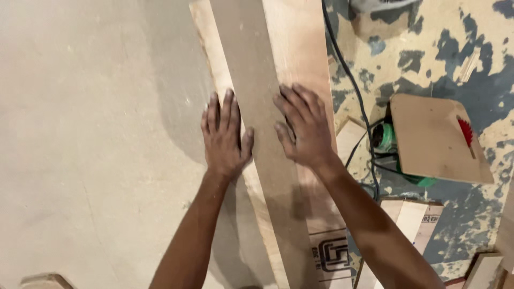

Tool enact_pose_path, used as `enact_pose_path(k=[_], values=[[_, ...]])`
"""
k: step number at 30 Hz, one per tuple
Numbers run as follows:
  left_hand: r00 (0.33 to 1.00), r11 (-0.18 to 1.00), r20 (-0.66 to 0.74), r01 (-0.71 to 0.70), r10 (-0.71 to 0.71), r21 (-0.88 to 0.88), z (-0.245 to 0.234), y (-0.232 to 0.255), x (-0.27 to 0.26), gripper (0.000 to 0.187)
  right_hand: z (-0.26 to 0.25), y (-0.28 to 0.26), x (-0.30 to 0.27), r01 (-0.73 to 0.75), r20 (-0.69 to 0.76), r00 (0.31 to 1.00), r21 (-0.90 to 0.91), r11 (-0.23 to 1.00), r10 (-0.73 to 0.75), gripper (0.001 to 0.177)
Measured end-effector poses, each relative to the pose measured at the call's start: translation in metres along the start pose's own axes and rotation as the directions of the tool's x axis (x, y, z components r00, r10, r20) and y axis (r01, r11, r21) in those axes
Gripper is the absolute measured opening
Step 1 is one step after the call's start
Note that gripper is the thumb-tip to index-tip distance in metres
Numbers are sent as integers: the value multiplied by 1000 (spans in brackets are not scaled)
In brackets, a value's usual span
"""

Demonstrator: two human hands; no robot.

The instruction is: The person measures and marks a piece of plywood with a tape measure and a pencil, and then cuts along the marked line using a circular saw.

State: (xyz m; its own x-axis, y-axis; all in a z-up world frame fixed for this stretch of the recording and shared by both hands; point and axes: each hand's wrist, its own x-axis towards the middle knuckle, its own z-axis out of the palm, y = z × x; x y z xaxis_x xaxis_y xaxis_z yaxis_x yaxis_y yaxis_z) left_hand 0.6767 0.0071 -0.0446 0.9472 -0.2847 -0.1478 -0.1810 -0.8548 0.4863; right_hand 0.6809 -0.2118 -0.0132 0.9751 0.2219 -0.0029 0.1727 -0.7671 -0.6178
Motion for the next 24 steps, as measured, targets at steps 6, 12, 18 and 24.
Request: enact_pose_path(k=[6, 12, 18, 24], values=[[999, 998, 53, -3, 0, 56, 1, -4, 5, 69, 5, 7, 6, -15, 24, 1000, 0, 1000, 15, 53], [999, 999, 30, -11, 10, 52, 7, -6, 7, 67, 7, 12, 8, -12, 21, 1000, -13, 1000, 13, 51], [1000, 1000, 12, -13, 13, 28, 6, -6, 6, 67, -5, 1, 17, -36, 31, 999, 39, 999, 35, 47], [998, 999, -54, -40, 41, 20, 4, -3, 4, 66, -31, -21, 23, -32, 195, 978, -217, 976, 75, 46]])
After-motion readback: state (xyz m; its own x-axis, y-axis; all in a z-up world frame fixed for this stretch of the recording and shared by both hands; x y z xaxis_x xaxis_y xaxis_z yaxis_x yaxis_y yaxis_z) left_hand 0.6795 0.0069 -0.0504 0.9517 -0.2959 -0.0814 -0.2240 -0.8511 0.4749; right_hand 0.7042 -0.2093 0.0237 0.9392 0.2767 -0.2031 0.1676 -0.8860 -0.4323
